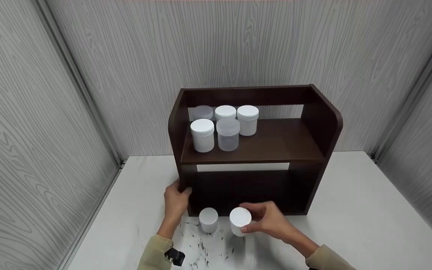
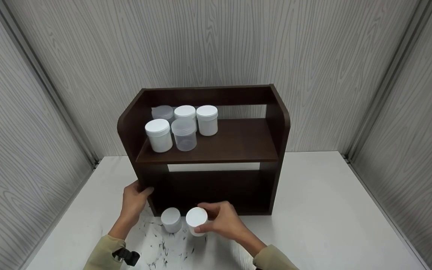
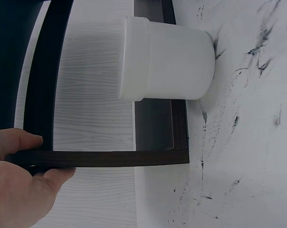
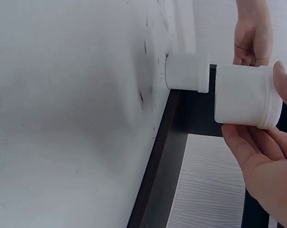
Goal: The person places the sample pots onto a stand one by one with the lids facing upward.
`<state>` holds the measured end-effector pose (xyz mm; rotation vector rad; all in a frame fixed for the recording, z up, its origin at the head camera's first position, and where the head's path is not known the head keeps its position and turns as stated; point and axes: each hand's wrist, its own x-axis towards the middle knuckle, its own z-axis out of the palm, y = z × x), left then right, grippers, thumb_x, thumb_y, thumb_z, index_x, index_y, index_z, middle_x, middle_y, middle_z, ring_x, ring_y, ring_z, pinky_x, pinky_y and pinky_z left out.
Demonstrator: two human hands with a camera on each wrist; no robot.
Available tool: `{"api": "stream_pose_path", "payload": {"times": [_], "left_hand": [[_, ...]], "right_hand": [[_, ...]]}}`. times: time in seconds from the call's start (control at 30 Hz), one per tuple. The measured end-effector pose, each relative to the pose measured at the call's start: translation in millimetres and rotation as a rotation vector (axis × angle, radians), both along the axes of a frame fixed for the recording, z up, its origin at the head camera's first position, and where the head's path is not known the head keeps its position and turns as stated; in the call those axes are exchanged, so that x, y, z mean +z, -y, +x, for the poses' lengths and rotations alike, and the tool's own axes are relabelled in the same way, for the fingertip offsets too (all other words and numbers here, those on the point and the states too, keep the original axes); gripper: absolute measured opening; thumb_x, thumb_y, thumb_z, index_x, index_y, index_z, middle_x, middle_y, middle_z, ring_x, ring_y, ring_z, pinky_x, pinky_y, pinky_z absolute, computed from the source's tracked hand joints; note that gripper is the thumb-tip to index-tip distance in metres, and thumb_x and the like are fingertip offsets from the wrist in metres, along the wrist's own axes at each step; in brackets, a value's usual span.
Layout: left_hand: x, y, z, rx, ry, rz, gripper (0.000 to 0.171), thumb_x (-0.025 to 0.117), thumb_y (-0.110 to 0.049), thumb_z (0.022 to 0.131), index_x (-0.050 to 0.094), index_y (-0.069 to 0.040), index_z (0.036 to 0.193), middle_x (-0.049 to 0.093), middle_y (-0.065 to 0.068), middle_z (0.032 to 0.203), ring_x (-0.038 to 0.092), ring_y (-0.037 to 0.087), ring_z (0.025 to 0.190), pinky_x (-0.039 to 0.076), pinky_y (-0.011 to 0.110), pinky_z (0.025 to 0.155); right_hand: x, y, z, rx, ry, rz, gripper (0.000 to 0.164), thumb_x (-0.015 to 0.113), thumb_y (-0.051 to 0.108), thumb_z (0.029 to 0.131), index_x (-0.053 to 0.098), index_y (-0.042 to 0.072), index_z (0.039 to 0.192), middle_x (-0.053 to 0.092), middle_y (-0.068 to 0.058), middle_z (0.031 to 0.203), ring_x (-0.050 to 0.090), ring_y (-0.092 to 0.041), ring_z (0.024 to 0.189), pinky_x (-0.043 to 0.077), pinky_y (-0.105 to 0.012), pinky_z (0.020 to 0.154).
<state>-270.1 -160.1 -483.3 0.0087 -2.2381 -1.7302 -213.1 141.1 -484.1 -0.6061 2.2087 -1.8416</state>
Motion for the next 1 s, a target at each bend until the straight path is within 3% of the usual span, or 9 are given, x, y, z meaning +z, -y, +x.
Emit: {"api": "stream_pose_path", "payload": {"times": [0.5, 1.0], "left_hand": [[0.0, 0.3, -0.5, 0.019, -0.014, -0.007, 0.044, 0.062, 0.000, 0.097, 0.059, 0.013, 0.139, 0.068, 0.027, 0.128, 0.064, 0.039, 0.122, 0.051, 0.051, 0.103], [1.3, -0.8, -0.6, 0.022, -0.002, -0.017, 0.047, 0.061, -0.001, 0.096, 0.056, 0.015, 0.141, 0.065, 0.030, 0.132, 0.062, 0.041, 0.126, 0.049, 0.052, 0.106]], "right_hand": [[26.8, -8.1, 8.9, 0.001, -0.036, -0.007, 0.069, 0.094, 0.006, 0.077, 0.064, -0.007, 0.138, 0.067, -0.022, 0.136, 0.067, -0.032, 0.123, 0.057, -0.031, 0.095], [66.7, -16.8, 4.1, -0.059, -0.042, -0.016, 0.071, 0.095, 0.007, 0.076, 0.064, -0.009, 0.138, 0.070, -0.021, 0.129, 0.071, -0.030, 0.114, 0.060, -0.033, 0.088]]}}
